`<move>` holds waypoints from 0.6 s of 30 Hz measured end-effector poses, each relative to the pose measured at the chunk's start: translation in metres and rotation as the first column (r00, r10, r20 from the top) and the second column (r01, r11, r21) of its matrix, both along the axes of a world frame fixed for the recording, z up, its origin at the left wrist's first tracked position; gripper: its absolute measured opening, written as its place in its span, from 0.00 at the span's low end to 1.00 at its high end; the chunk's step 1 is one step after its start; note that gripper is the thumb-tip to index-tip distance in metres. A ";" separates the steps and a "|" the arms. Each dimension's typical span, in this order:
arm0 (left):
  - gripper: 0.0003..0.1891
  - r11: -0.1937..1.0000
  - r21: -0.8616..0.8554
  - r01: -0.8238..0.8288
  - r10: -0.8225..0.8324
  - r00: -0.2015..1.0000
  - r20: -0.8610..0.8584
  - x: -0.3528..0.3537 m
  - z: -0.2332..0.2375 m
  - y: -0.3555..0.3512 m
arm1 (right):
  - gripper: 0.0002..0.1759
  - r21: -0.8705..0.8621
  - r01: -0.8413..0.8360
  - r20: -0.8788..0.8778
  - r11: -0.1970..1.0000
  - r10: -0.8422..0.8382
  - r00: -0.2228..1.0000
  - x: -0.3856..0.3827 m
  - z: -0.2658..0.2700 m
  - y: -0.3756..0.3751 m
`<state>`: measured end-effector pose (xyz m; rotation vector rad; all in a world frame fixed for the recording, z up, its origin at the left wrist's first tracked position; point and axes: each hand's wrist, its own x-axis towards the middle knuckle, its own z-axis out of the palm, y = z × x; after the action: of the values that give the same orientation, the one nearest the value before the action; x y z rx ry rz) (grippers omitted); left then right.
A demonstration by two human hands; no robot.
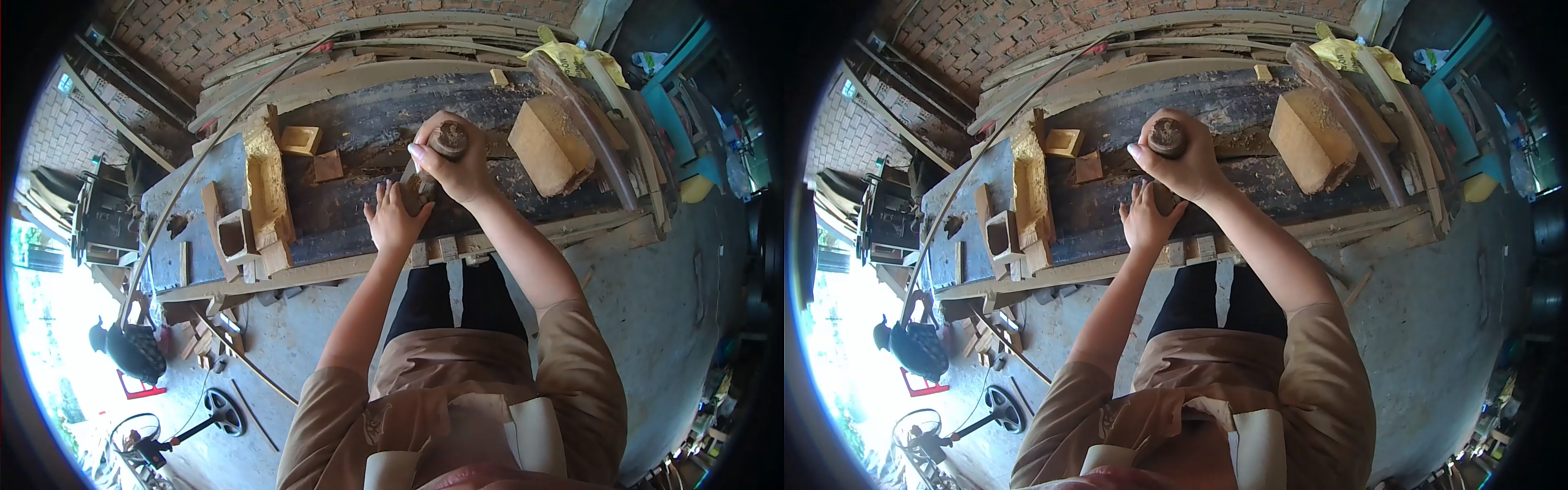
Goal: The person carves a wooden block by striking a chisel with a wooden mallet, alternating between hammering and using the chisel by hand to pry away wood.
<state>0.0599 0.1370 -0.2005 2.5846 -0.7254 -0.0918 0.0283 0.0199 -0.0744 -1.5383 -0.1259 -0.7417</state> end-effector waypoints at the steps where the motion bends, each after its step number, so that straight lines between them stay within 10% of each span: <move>1: 0.39 1.000 -0.001 -0.001 0.001 1.000 0.006 0.000 -0.001 0.000 | 0.07 -0.024 0.012 0.017 1.000 -0.012 1.000 0.000 -0.001 0.000; 18: 0.41 0.998 0.058 -0.010 0.009 1.000 0.019 0.001 -0.004 0.000 | 0.08 0.053 0.042 0.016 0.998 -0.043 0.999 -0.001 -0.002 0.002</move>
<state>0.0609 0.1367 -0.2042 2.6471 -0.7279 -0.0870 0.0277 0.0219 -0.0761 -1.4887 -0.0865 -0.7859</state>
